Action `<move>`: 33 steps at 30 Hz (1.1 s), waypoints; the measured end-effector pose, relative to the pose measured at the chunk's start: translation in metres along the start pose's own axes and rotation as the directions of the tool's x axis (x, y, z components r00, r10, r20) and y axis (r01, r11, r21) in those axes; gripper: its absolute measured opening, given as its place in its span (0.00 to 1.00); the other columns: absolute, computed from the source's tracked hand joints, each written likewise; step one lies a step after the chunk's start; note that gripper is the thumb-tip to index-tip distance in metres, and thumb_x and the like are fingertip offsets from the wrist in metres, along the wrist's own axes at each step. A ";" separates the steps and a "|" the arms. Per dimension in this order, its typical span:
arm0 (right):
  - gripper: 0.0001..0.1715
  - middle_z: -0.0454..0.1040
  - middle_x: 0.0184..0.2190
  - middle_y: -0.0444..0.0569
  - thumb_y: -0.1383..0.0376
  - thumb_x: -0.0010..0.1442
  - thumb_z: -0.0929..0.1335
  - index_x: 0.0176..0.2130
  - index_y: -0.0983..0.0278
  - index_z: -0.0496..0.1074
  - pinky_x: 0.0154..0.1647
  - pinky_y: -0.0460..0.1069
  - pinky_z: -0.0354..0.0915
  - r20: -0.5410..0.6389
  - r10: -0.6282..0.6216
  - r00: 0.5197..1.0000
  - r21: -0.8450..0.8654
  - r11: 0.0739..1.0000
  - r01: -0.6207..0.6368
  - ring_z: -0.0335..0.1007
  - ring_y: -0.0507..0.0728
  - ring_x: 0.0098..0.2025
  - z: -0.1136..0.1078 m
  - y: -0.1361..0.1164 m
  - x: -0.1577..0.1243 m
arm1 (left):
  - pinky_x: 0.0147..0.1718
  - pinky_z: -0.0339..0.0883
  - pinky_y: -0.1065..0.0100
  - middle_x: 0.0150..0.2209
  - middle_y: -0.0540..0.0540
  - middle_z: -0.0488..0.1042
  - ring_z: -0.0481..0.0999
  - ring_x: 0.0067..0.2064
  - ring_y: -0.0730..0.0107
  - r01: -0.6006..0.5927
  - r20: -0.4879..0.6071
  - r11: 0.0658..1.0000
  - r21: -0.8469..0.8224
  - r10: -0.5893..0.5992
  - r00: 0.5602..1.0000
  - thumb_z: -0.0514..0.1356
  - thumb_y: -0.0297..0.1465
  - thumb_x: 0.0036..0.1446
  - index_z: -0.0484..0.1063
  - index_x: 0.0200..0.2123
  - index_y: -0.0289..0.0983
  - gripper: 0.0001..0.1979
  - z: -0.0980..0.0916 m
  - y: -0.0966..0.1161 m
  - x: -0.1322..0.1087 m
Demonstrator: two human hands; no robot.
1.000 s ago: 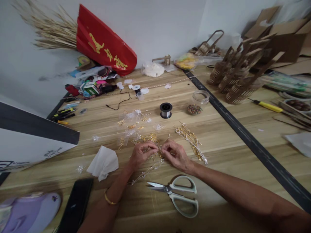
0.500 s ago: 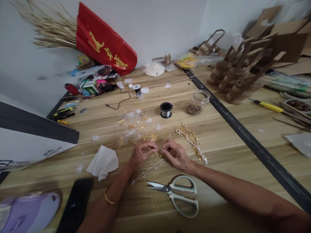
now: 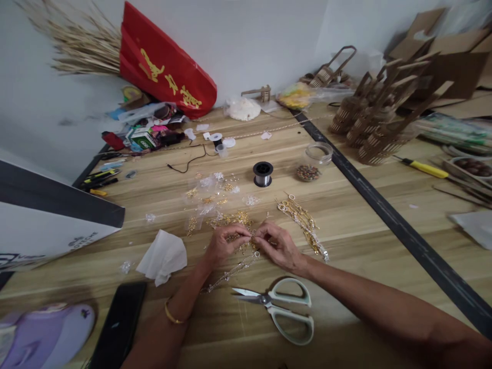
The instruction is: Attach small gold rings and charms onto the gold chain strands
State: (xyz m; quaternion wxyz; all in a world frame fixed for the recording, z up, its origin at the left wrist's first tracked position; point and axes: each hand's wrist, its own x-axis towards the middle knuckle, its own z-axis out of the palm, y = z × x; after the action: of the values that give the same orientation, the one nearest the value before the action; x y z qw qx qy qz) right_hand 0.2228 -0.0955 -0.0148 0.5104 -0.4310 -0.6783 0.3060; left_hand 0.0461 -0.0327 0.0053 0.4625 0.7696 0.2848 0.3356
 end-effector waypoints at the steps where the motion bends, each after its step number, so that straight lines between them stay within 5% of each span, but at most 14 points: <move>1: 0.05 0.67 0.27 0.45 0.67 0.61 0.64 0.33 0.64 0.67 0.29 0.46 0.60 0.002 -0.001 1.000 0.000 1.000 0.001 0.64 0.51 0.29 0.000 0.000 0.000 | 0.34 0.68 0.69 0.28 0.45 0.77 0.75 0.31 0.69 -0.001 0.001 1.000 0.002 0.001 1.000 0.63 0.31 0.52 0.76 0.28 0.35 0.06 0.000 0.000 0.000; 19: 0.07 0.70 0.26 0.46 0.62 0.60 0.67 0.35 0.64 0.70 0.26 0.45 0.63 0.002 0.028 1.000 0.062 0.998 -0.028 0.67 0.51 0.27 0.003 0.001 -0.001 | 0.34 0.67 0.69 0.27 0.45 0.76 0.74 0.31 0.70 0.081 0.023 0.997 0.000 -0.081 0.996 0.63 0.34 0.52 0.76 0.27 0.34 0.08 -0.002 -0.001 -0.002; 33: 0.04 0.68 0.28 0.47 0.68 0.62 0.64 0.34 0.64 0.68 0.30 0.47 0.61 -0.020 -0.056 0.998 -0.023 0.998 0.056 0.64 0.52 0.30 -0.001 0.001 -0.001 | 0.35 0.66 0.69 0.28 0.45 0.77 0.74 0.32 0.70 0.144 0.042 0.987 -0.069 -0.142 0.989 0.63 0.34 0.51 0.76 0.28 0.33 0.09 -0.003 -0.004 -0.002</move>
State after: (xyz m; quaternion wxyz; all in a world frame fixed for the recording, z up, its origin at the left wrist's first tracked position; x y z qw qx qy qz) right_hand 0.2240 -0.0957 -0.0154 0.5210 -0.4206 -0.6882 0.2794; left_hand 0.0422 -0.0309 0.0023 0.5179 0.7362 0.3185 0.2972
